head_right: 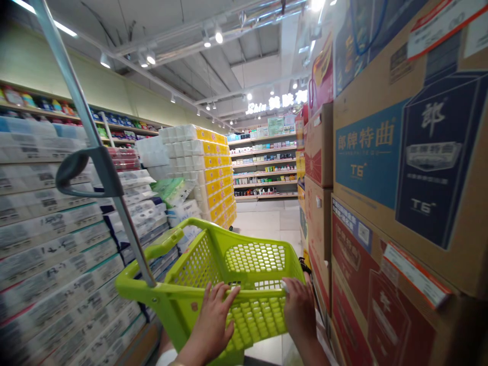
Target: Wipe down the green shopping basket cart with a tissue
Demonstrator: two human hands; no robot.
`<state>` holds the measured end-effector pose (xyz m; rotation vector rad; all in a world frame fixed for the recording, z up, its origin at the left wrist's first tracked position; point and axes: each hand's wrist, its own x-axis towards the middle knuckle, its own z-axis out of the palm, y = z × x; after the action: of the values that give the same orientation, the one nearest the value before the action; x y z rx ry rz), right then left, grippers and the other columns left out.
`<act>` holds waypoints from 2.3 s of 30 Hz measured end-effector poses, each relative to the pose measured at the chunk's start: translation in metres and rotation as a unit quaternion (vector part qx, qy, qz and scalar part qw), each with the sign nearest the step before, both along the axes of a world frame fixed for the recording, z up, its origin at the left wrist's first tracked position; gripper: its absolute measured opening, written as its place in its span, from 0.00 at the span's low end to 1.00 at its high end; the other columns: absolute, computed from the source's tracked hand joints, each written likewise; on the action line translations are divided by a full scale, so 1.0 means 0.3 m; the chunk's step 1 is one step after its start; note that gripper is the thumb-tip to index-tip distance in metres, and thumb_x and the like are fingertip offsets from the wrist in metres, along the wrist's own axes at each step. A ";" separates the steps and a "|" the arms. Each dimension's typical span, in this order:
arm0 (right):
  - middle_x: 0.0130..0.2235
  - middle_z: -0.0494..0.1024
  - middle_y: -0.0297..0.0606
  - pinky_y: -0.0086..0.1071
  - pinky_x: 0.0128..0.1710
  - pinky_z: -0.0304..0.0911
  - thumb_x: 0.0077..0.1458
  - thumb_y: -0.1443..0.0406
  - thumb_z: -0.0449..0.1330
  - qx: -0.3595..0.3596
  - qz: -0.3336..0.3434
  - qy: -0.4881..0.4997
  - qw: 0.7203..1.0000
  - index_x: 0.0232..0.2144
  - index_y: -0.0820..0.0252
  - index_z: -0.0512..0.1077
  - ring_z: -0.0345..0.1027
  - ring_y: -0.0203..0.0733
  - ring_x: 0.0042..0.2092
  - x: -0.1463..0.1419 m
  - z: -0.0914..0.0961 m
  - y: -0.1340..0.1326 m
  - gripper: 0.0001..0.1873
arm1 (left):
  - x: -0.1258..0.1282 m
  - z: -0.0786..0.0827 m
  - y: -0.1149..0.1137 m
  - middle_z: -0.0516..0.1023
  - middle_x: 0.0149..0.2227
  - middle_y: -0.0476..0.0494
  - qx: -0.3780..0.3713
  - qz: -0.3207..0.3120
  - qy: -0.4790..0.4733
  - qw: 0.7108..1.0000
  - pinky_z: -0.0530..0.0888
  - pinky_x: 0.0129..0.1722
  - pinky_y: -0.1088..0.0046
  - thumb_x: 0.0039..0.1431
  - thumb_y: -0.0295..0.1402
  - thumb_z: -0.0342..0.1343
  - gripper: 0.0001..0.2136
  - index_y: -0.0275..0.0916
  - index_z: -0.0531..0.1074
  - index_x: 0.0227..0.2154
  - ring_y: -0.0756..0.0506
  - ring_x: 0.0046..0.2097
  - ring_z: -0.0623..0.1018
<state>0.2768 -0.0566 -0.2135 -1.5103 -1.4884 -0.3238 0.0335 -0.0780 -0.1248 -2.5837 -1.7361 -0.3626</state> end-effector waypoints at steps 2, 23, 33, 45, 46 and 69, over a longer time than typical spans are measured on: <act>0.41 0.81 0.45 0.49 0.53 0.60 0.56 0.72 0.50 0.004 -0.020 0.011 1.000 0.40 0.60 0.76 0.72 0.51 0.46 0.010 0.000 0.003 0.16 | 0.006 0.002 0.001 0.66 0.60 0.42 0.001 0.006 0.008 1.000 0.36 0.68 0.52 0.51 0.37 0.53 0.32 0.49 0.61 0.62 0.38 0.66 0.56; 0.49 0.79 0.38 0.49 0.61 0.54 0.53 0.76 0.48 -0.004 0.149 -0.061 0.987 0.51 0.53 0.73 0.69 0.46 0.54 -0.158 0.028 -0.012 0.27 | 0.003 0.022 0.003 0.67 0.59 0.43 0.001 -0.004 0.004 1.000 0.39 0.68 0.52 0.53 0.37 0.53 0.30 0.50 0.62 0.62 0.38 0.65 0.58; 0.42 0.79 0.44 0.45 0.52 0.64 0.59 0.71 0.48 0.006 0.017 0.032 0.999 0.41 0.59 0.75 0.70 0.49 0.48 0.079 -0.027 -0.008 0.17 | -0.029 0.013 0.042 0.68 0.57 0.43 0.015 -0.024 -0.004 1.000 0.40 0.68 0.52 0.53 0.35 0.54 0.29 0.49 0.64 0.60 0.38 0.65 0.59; 0.39 0.80 0.41 0.37 0.50 0.67 0.57 0.75 0.47 -0.048 0.071 0.038 0.996 0.43 0.59 0.76 0.73 0.44 0.45 -0.068 0.037 -0.070 0.20 | -0.121 0.084 0.131 0.63 0.64 0.41 0.016 0.027 0.053 0.998 0.45 0.69 0.52 0.52 0.25 0.51 0.28 0.43 0.67 0.58 0.37 0.69 0.51; 0.39 0.81 0.40 0.36 0.49 0.68 0.57 0.75 0.47 -0.057 0.077 0.041 0.995 0.43 0.58 0.76 0.74 0.43 0.44 -0.084 0.037 -0.077 0.21 | -0.120 0.083 0.125 0.60 0.65 0.40 0.023 0.040 0.053 0.998 0.45 0.69 0.52 0.51 0.25 0.52 0.29 0.42 0.66 0.59 0.36 0.70 0.49; 0.45 0.81 0.44 0.53 0.58 0.60 0.50 0.81 0.47 -0.032 0.198 0.022 0.980 0.44 0.59 0.77 0.73 0.48 0.52 -0.234 0.040 -0.102 0.26 | -0.122 -0.190 -0.045 0.71 0.51 0.39 0.088 -0.044 -0.097 0.990 0.65 0.62 0.49 0.51 0.28 0.60 0.22 0.42 0.65 0.50 0.36 0.64 0.64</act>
<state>0.2066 -0.0871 -0.2016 -1.2240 -1.7339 -0.0063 -0.0030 -0.0917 -0.1819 -2.5763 -1.5614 -0.7571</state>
